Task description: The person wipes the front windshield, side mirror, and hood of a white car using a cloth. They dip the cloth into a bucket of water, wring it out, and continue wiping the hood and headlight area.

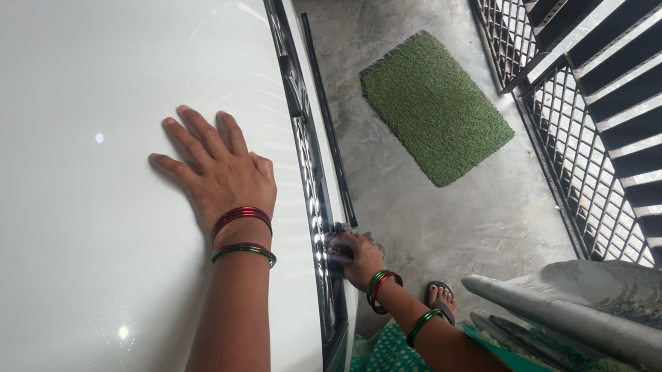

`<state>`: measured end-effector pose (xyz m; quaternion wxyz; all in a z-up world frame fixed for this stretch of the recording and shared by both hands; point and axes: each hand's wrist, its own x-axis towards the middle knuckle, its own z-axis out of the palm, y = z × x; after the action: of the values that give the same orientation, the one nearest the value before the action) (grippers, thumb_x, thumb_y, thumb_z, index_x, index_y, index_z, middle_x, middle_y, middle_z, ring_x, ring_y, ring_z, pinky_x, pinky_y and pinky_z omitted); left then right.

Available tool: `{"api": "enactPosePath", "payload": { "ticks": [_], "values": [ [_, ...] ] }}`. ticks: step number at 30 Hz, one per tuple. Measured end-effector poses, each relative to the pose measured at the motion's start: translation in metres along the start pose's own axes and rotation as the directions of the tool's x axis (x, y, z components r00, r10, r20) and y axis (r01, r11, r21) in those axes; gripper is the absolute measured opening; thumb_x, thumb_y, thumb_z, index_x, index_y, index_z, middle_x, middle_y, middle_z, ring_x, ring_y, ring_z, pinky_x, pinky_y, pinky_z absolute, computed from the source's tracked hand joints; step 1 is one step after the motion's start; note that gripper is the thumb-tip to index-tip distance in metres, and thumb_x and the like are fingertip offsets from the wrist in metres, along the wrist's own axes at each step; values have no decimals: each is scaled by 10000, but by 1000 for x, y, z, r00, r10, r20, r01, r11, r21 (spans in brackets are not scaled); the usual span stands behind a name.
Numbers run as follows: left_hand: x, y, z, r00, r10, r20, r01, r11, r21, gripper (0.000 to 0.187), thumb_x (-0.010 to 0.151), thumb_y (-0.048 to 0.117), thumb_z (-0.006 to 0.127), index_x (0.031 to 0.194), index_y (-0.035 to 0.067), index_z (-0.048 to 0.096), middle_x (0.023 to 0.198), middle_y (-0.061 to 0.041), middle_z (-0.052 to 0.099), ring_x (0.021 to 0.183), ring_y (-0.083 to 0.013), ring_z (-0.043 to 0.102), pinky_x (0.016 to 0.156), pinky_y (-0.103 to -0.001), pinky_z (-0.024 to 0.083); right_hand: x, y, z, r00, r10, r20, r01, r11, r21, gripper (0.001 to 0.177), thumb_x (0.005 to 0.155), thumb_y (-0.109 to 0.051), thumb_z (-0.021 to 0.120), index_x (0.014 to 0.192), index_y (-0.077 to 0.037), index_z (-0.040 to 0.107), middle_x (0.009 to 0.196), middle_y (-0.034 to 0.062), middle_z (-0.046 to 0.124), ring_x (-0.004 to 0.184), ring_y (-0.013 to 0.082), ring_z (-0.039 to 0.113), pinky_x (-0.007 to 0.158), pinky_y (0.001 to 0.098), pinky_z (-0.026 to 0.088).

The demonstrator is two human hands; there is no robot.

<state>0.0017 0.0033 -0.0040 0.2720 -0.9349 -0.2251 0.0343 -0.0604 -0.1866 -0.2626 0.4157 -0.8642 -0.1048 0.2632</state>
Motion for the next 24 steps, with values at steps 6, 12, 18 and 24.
{"api": "enactPosePath", "payload": {
  "ticks": [6, 12, 18, 24],
  "values": [
    [0, 1, 1, 1000, -4, -9, 4, 1000, 2, 684, 987, 487, 361, 1598, 180, 343, 1648, -269, 184, 1520, -453, 151, 1129, -713, 189, -5, -2, 1, 991, 48, 122, -41, 998, -57, 271, 898, -208, 713, 1168, -216, 685, 1262, 115, 645, 1113, 316, 669, 986, 431, 537],
    [0, 1, 2, 1000, -5, -31, 5, 1000, -11, 677, 992, 476, 370, 1596, 172, 354, 1649, -273, 189, 1520, -460, 156, 1128, -717, 190, -17, 5, -3, 959, -63, 276, 87, 993, -74, 262, 888, -181, 722, 1148, -168, 697, 1267, 107, 658, 1149, 289, 656, 1001, 424, 529],
    [-1, 0, 3, 999, -1, -40, 1, 1000, -6, 674, 994, 474, 369, 1594, 170, 358, 1650, -276, 188, 1521, -460, 156, 1128, -717, 188, -31, -1, -3, 954, 59, 292, -51, 998, -33, 240, 873, -172, 728, 1111, -189, 703, 1232, 85, 684, 1087, 243, 709, 967, 379, 572],
    [0, 0, 5, 999, -5, -38, 5, 1000, -10, 671, 994, 478, 360, 1593, 176, 357, 1647, -275, 191, 1519, -457, 157, 1130, -718, 188, -25, -7, 0, 966, 144, 215, -138, 989, -45, 182, 891, -157, 745, 1067, -188, 709, 1168, 100, 717, 1061, 248, 707, 930, 383, 571]
  ]
}}
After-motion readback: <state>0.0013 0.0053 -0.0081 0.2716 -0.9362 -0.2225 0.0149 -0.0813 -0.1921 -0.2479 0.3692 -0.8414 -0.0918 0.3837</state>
